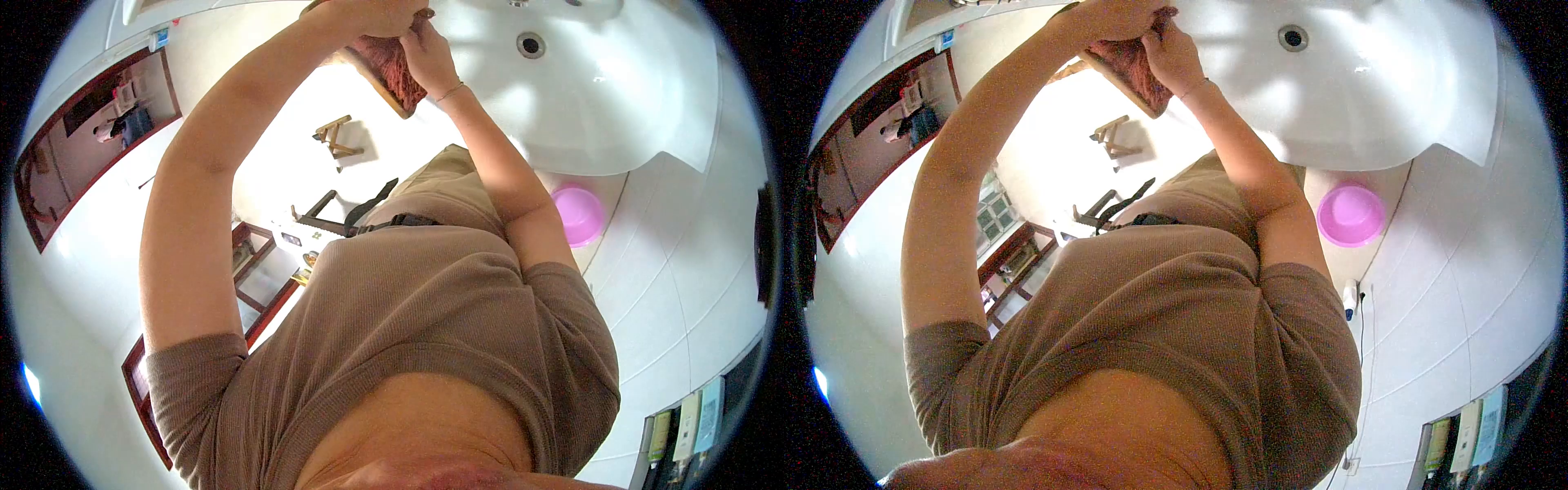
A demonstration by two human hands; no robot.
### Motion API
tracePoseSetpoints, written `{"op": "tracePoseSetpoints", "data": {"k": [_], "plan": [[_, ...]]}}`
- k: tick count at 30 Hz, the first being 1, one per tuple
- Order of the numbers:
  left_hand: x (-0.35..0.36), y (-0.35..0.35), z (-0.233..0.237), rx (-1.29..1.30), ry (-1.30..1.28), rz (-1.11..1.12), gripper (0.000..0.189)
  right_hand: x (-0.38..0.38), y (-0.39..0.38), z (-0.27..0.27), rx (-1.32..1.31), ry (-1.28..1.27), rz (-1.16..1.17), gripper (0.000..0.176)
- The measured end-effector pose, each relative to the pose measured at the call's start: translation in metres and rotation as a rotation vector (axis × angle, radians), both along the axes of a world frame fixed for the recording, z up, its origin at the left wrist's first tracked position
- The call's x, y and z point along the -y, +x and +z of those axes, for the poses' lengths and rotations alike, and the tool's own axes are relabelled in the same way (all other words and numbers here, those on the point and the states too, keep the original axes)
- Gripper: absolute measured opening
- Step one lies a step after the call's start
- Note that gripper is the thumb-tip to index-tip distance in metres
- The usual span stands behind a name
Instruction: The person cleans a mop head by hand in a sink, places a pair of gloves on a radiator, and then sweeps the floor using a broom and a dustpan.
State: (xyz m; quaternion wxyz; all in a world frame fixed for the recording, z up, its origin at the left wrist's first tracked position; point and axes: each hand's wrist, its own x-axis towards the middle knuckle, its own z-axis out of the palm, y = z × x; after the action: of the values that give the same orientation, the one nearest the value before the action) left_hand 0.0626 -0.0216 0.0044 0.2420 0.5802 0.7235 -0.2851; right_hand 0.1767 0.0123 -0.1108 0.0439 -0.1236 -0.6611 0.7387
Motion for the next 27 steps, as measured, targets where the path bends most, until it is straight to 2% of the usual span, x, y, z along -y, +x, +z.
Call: {"op": "tracePoseSetpoints", "data": {"k": [1, 2, 3, 4, 5, 7, 11, 14, 16, 18, 20, 21, 23, 24, 25, 27], "plan": [[0.0, 0.0, 0.002, -0.009, 0.017, -0.052, 0.017, 0.001, 0.0, 0.005, -0.013, 0.038, -0.084, 0.039], [0.003, 0.001, 0.002, -0.01, 0.017, -0.051, 0.017, 0.002, -0.003, -0.013, 0.017, 0.119, 0.024, 0.04], [0.009, 0.001, 0.002, -0.054, 0.131, -0.086, 0.017, 0.004, -0.004, -0.009, 0.016, 0.117, 0.028, 0.04], [0.014, 0.001, 0.001, -0.1, 0.243, -0.121, 0.017, 0.007, -0.006, -0.005, -0.042, 0.238, -0.087, 0.029], [0.017, 0.001, 0.0, -0.103, 0.24, -0.119, 0.017, 0.01, -0.008, -0.002, -0.1, 0.36, -0.205, 0.022], [0.02, 0.001, -0.004, -0.194, 0.345, -0.175, 0.017, 0.007, -0.011, 0.006, -0.105, 0.35, -0.219, 0.019], [0.019, -0.003, -0.011, -0.097, 0.43, -0.075, 0.016, 0.004, -0.015, 0.002, -0.078, 0.415, -0.176, 0.017], [0.022, -0.004, -0.01, -0.135, 0.433, -0.139, 0.015, 0.007, -0.018, 0.003, -0.088, 0.439, -0.205, 0.016], [0.027, -0.006, -0.011, -0.201, 0.526, -0.267, 0.014, 0.008, -0.02, 0.003, -0.071, 0.423, -0.195, 0.016], [0.025, -0.007, -0.01, -0.19, 0.495, -0.278, 0.014, 0.004, -0.019, 0.004, -0.056, 0.412, -0.187, 0.016], [0.022, -0.008, -0.009, -0.183, 0.467, -0.291, 0.013, -0.005, -0.016, 0.007, 0.085, 0.285, -0.033, 0.024], [0.023, -0.009, -0.011, -0.166, 0.493, -0.277, 0.013, -0.011, -0.007, 0.009, 0.084, 0.29, -0.037, 0.024], [0.027, -0.006, -0.011, -0.153, 0.52, -0.255, 0.012, -0.023, 0.023, 0.008, -0.066, -0.289, 0.013, 0.048], [0.028, -0.002, -0.006, -0.272, 0.477, -0.329, 0.013, -0.019, 0.031, -0.013, -0.051, -0.239, -0.034, 0.071], [0.029, -0.001, -0.004, -0.387, 0.433, -0.403, 0.014, -0.013, 0.034, -0.01, -0.053, -0.236, -0.029, 0.071], [0.026, -0.003, -0.005, -0.353, 0.367, -0.42, 0.016, 0.003, 0.042, -0.002, -0.279, -0.334, -0.006, 0.08]]}}
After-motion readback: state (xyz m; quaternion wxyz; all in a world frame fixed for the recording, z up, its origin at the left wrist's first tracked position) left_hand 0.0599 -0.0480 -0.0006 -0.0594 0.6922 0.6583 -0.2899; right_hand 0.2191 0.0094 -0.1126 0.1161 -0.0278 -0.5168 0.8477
